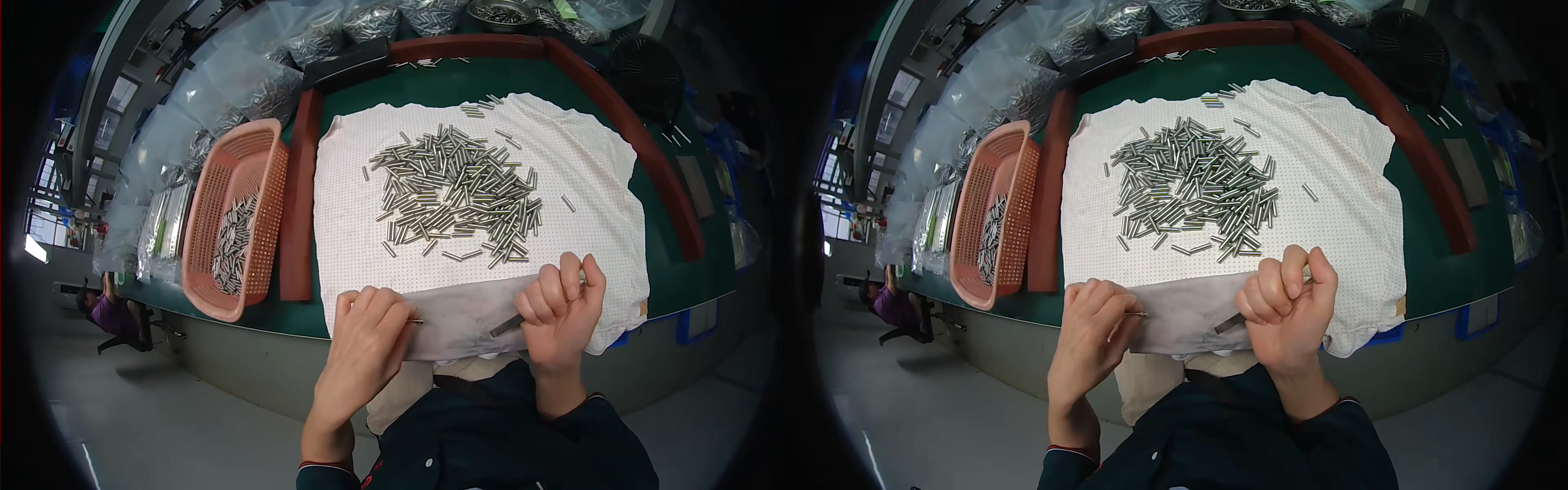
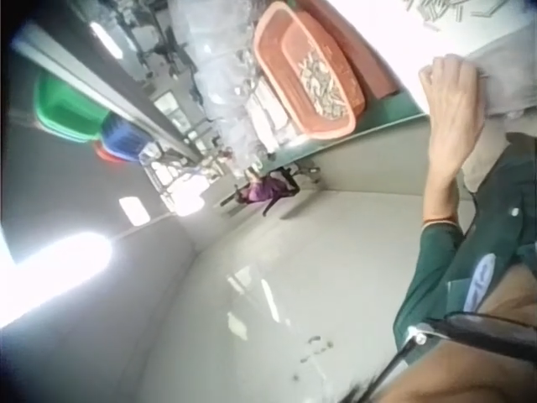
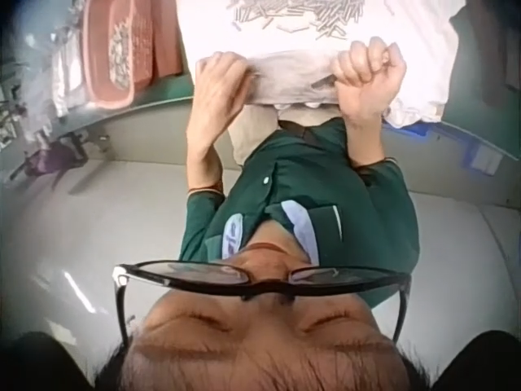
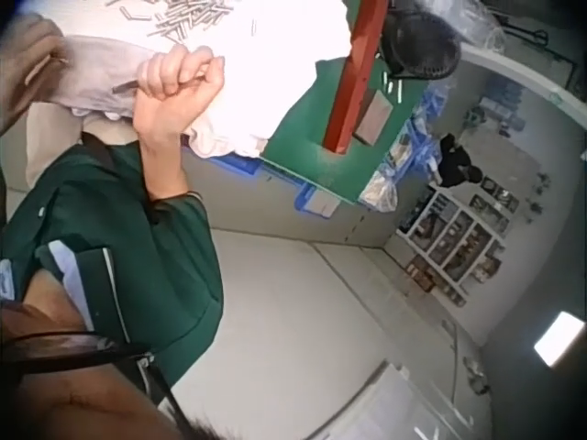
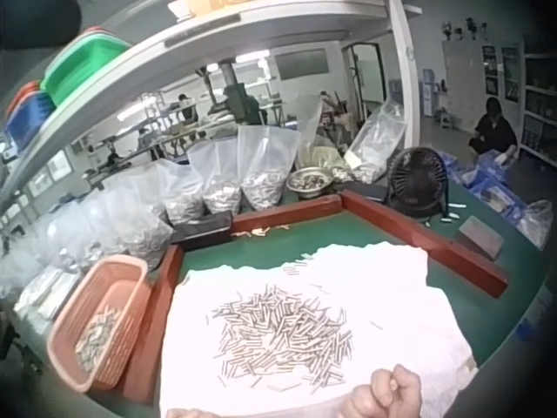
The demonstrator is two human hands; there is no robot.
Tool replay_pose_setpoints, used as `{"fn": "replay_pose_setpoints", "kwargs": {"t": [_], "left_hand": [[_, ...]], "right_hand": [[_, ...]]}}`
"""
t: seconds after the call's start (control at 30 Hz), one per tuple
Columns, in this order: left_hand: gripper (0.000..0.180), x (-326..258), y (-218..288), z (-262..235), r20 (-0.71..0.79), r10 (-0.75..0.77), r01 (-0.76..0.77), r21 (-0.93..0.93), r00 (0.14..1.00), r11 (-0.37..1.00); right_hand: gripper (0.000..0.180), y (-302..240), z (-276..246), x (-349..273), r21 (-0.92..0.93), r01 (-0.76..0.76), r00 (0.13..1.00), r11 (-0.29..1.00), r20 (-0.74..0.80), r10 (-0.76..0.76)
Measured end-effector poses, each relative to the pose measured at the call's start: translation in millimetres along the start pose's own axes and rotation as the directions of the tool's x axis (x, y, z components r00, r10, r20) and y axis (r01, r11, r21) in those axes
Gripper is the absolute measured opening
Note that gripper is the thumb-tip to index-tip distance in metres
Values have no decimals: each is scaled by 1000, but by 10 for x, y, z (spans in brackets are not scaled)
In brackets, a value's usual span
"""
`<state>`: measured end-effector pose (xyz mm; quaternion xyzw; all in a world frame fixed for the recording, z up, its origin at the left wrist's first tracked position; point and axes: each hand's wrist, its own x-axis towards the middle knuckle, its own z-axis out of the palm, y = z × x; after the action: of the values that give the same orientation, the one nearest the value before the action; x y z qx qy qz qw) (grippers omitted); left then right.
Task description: The recorder is inspecting small cylindrical metal pins by checking them against a hand-held gauge and then sorting them into a basket.
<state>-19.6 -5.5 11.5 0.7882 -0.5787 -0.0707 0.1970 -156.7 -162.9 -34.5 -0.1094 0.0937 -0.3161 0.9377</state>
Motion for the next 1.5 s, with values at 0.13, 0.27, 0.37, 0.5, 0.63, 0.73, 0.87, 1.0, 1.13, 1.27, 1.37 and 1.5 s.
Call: {"fn": "replay_pose_setpoints", "kwargs": {"t": [0.13, 0.27, 0.37, 0.5, 0.63, 0.73, 0.87, 1.0, 1.13, 1.27, 1.37, 1.5], "left_hand": [[20, -124, 16, 134, 1, -54, 54, -15, 999, 998], [21, -175, -14, 198, -83, -115, 102, -149, 990, 984], [21, -187, -3, 223, -131, -142, 115, -193, 981, 974], [19, -227, -13, 259, -198, -173, 139, -175, 965, 975], [18, -254, -10, 294, -226, -192, 152, -186, 955, 971], [17, -249, -21, 324, -235, -189, 141, -208, 953, 968], [17, -265, -21, 309, -246, -192, 141, -211, 950, 967], [18, -260, -42, 319, -232, -190, 139, -216, 954, 966], [17, -249, -67, 331, -217, -210, 155, -247, 953, 957], [14, -226, -117, 339, -202, -200, 130, -314, 959, 940], [13, -213, -118, 304, -200, -164, 93, -322, 966, 942], [12, -221, -120, 322, -214, -139, 65, -319, 967, 945]], "right_hand": [[40, 211, 144, 28, -107, 31, 989, 994, 146, -15], [38, 459, 193, 86, -155, 106, 964, 982, 259, -63], [37, 609, 181, 92, -184, 166, 954, 969, 277, -111], [35, 726, 154, 97, -196, 210, 953, 958, 259, -156], [34, 798, 132, 117, -201, 211, 956, 957, 246, -160], [34, 809, 120, 126, -224, 223, 956, 949, 243, -167], [36, 826, 141, 115, -288, 216, 960, 933, 238, -148], [38, 827, 141, 112, -344, 210, 965, 915, 223, -138], [38, 853, 139, 101, -383, 226, 957, 896, 260, -130], [41, 929, 148, 51, -491, 386, 902, 781, 380, -206], [42, 956, 193, 47, -556, 495, 841, 668, 501, -206], [41, 960, 197, 62, -567, 475, 853, 673, 484, -195]]}}
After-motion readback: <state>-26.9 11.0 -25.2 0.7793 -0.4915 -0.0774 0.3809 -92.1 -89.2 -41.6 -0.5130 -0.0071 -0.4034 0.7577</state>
